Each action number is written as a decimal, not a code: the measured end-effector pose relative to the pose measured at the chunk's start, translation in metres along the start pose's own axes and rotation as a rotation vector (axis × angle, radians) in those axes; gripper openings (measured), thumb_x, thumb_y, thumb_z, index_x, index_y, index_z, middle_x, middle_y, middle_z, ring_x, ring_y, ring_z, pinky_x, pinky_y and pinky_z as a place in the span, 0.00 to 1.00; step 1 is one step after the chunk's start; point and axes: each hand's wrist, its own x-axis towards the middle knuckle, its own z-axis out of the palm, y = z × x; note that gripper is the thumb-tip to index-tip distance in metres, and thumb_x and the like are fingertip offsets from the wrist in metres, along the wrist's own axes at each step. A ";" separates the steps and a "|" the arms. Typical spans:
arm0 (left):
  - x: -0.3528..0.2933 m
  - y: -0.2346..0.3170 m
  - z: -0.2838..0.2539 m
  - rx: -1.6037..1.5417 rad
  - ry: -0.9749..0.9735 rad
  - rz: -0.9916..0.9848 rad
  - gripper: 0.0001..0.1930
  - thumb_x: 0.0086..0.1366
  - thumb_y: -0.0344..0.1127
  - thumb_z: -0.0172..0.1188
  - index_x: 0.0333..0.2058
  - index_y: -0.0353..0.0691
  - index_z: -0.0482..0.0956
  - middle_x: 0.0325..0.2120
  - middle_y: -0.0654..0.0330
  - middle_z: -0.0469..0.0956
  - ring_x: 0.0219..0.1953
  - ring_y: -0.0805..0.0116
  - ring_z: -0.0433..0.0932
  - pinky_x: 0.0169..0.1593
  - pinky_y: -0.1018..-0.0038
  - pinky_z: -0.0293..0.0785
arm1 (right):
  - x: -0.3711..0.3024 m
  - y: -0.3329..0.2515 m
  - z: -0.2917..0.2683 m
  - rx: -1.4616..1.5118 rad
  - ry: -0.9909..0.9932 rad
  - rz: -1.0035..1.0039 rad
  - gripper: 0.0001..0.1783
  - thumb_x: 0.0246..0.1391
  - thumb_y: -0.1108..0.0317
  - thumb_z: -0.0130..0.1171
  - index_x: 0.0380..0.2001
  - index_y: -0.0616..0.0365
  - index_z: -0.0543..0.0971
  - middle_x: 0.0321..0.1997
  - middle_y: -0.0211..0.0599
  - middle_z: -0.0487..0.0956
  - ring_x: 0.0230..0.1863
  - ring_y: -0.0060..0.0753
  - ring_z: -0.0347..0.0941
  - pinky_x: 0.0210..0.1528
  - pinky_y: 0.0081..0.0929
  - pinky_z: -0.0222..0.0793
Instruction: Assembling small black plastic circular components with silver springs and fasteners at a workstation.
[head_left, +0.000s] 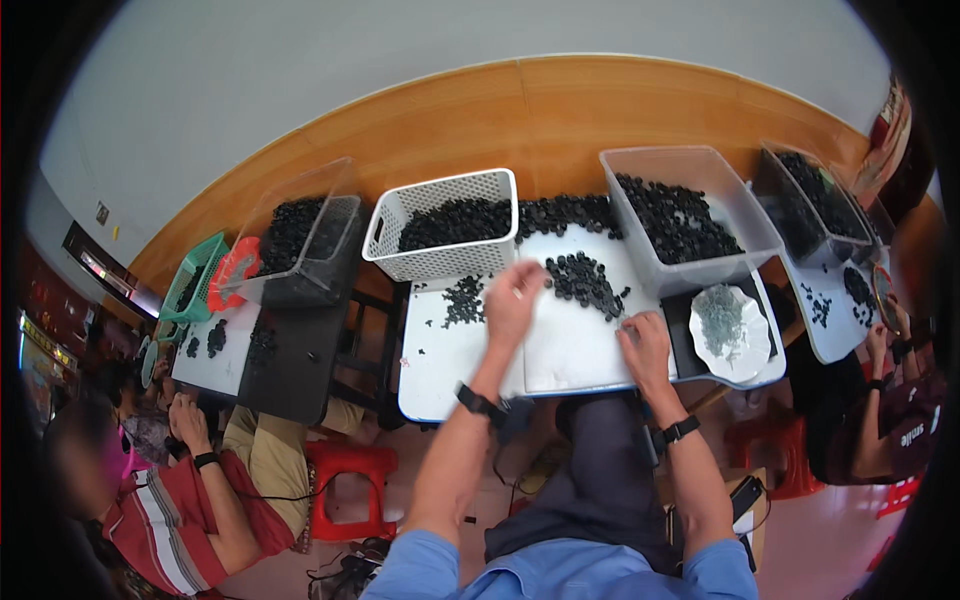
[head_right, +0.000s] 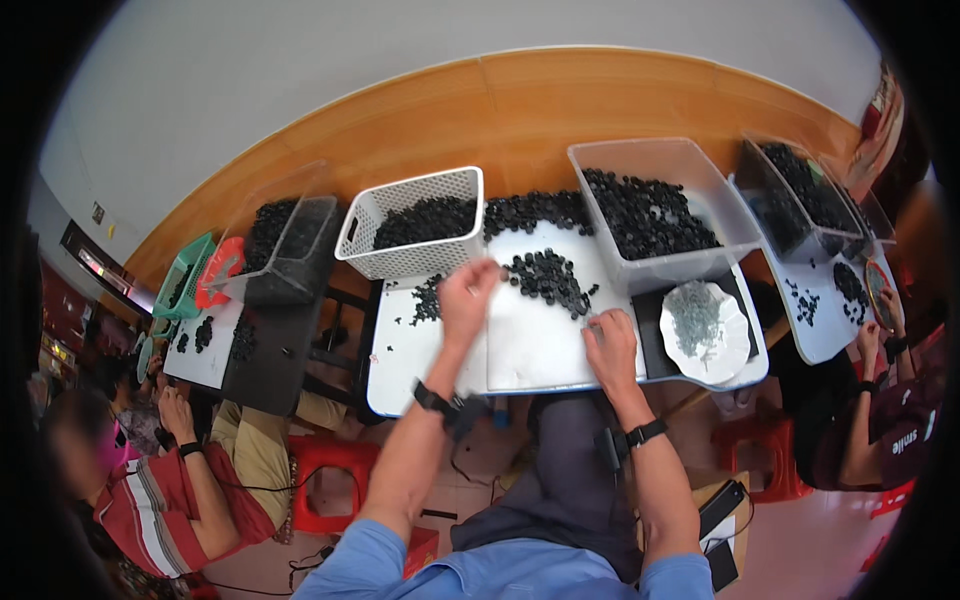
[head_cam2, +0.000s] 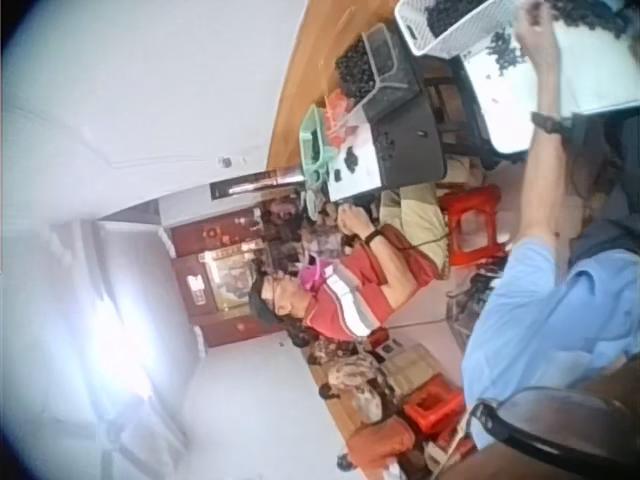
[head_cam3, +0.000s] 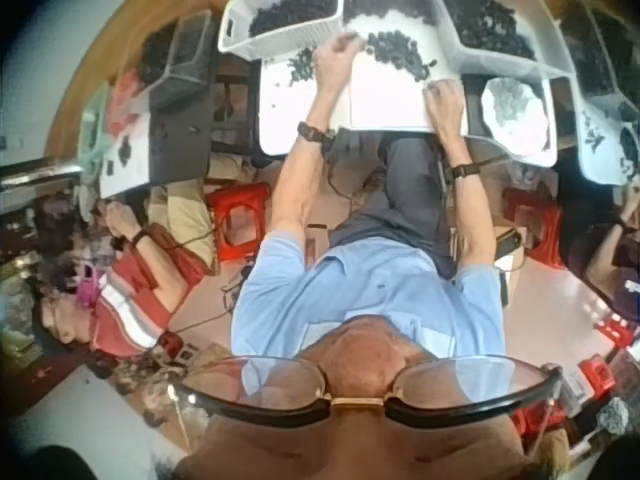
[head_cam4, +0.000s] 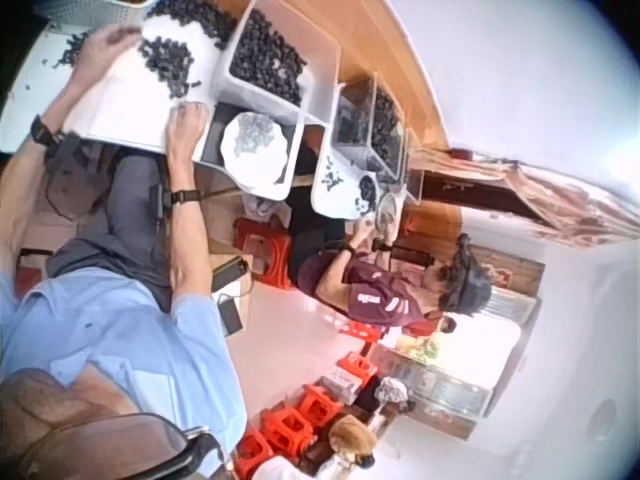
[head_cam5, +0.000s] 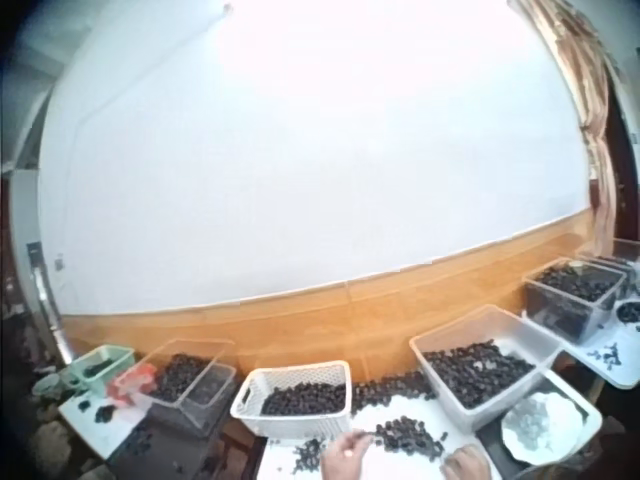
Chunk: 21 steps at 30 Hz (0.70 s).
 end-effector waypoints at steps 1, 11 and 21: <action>0.027 -0.004 -0.023 -0.092 0.022 0.005 0.15 0.68 0.34 0.69 0.51 0.35 0.84 0.41 0.59 0.87 0.44 0.72 0.83 0.50 0.73 0.78 | 0.002 -0.006 0.004 0.005 -0.011 -0.025 0.11 0.43 0.77 0.69 0.32 0.62 0.80 0.36 0.46 0.77 0.43 0.54 0.75 0.48 0.44 0.72; -0.021 0.007 0.040 0.025 -0.252 0.180 0.13 0.67 0.28 0.65 0.50 0.41 0.85 0.40 0.60 0.85 0.36 0.72 0.81 0.39 0.75 0.78 | 0.008 -0.005 0.008 -0.044 0.073 -0.047 0.06 0.46 0.78 0.67 0.28 0.63 0.79 0.36 0.47 0.78 0.44 0.54 0.75 0.49 0.46 0.72; -0.077 -0.010 0.089 0.134 -0.266 0.247 0.14 0.62 0.26 0.67 0.47 0.37 0.84 0.33 0.54 0.79 0.35 0.56 0.80 0.41 0.63 0.78 | 0.006 -0.014 0.000 0.148 0.121 0.126 0.07 0.51 0.83 0.58 0.34 0.63 0.79 0.36 0.46 0.78 0.37 0.49 0.77 0.41 0.40 0.74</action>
